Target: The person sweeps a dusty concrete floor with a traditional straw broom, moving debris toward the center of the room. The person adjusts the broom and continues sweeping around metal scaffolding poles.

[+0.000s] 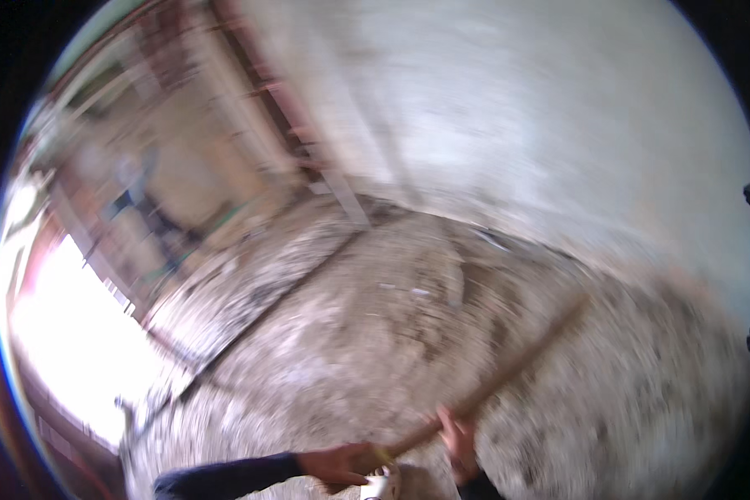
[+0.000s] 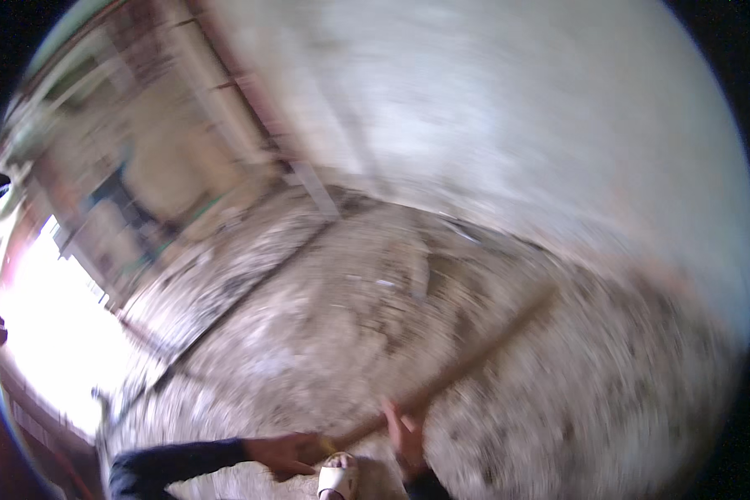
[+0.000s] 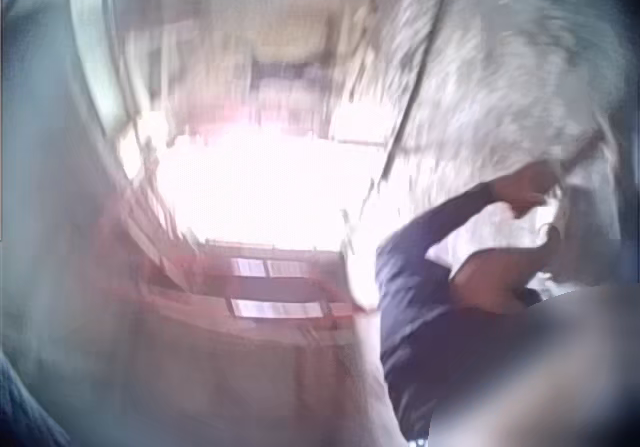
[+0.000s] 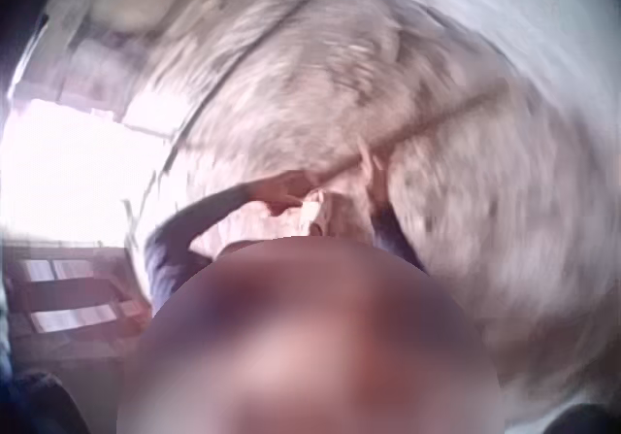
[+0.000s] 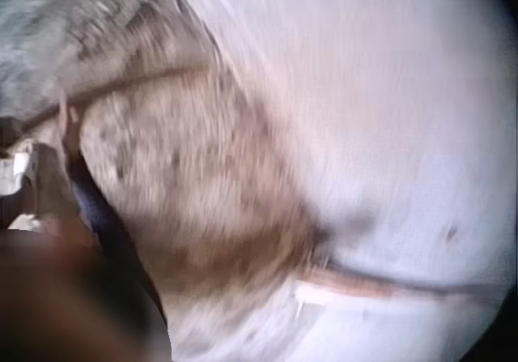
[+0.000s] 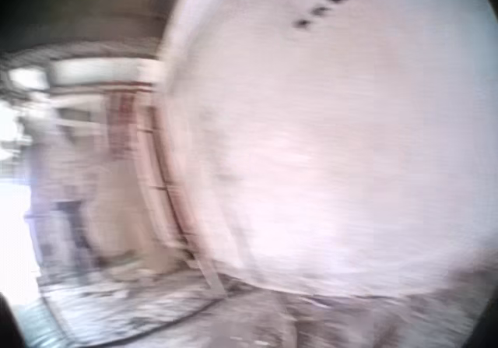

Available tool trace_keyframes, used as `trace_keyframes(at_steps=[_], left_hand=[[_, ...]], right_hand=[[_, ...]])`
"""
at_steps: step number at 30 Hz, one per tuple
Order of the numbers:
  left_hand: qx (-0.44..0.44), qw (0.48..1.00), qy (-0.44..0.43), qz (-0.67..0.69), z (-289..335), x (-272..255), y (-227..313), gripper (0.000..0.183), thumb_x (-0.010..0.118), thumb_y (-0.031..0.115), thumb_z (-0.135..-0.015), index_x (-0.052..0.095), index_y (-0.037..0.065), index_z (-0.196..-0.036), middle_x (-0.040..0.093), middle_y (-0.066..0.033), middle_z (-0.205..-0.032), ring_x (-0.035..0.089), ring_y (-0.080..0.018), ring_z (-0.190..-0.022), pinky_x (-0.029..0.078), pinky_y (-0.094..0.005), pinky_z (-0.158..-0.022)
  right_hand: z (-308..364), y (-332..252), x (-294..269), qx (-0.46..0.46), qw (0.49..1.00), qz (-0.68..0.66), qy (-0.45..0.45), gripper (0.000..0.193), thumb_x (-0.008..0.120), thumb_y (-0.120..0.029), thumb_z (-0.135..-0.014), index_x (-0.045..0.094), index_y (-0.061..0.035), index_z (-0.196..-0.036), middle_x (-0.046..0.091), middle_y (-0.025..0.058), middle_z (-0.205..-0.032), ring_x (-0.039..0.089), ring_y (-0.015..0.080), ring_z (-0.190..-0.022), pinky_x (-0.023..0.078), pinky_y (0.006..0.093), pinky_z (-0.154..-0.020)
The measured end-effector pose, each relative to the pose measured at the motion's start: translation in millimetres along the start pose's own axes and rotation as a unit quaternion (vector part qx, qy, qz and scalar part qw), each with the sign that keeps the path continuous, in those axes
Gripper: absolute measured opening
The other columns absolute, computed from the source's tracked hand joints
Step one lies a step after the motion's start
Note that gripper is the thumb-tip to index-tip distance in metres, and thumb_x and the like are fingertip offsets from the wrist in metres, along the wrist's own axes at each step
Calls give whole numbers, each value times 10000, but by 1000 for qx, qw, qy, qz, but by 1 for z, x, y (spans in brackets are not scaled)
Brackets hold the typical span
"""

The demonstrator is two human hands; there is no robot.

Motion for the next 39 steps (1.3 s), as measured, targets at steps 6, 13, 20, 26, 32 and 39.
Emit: trace_keyframes(at_steps=[6,13,20,26,32,39], left_hand=[[227,967,-118,7,-99,142,56,824,800,433,-738,430,31,-1355,568,-178,-1242,547,-257,-1118,448,-427,-950],[121,966,-210,87,-153,138,75,651,758,352,-748,503,48,-1264,592,-148,-1211,562,-275,-1101,463,-434,-921],[61,973,-173,143,-253,117,57,468,712,288,-762,592,51,-1148,622,-119,-1167,578,-286,-1072,479,-439,-891],[42,974,-137,173,-266,117,47,354,665,323,-821,642,102,-1096,648,-68,-1054,600,-216,-991,509,-428,-802],[-23,964,-56,258,-226,98,38,366,691,336,-829,646,76,-1083,662,-65,-996,621,-184,-915,519,-378,-757],[-233,867,1,439,-203,150,-31,353,719,369,-847,669,73,-1032,681,-44,-923,648,-152,-836,528,-315,-695]], right_hand=[[28,17,-60,19,992,42,114,607,669,-391,-870,485,70,-1219,589,203,-1165,601,242,-1079,468,367,-917],[24,32,-78,42,988,65,131,536,678,-367,-850,529,60,-1138,607,183,-1077,615,241,-1021,478,374,-875],[9,35,-71,34,990,81,112,467,688,-342,-831,574,49,-1058,624,164,-989,630,240,-962,487,382,-834],[-3,26,-59,33,988,104,107,411,696,-322,-814,612,40,-989,639,147,-913,642,239,-912,496,388,-798],[10,70,-96,42,979,112,167,358,704,-301,-798,650,32,-919,654,130,-838,654,238,-862,504,394,-763],[-51,77,-95,-17,929,360,81,415,703,-383,-732,628,22,-691,656,133,-686,628,224,-654,471,386,-609]])
Point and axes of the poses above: each hand's wrist, its own z-axis away from the middle knuckle, its own x-axis out of the palm, y = z × x, the point moved 10 cm from there along -z, towards the middle knuckle
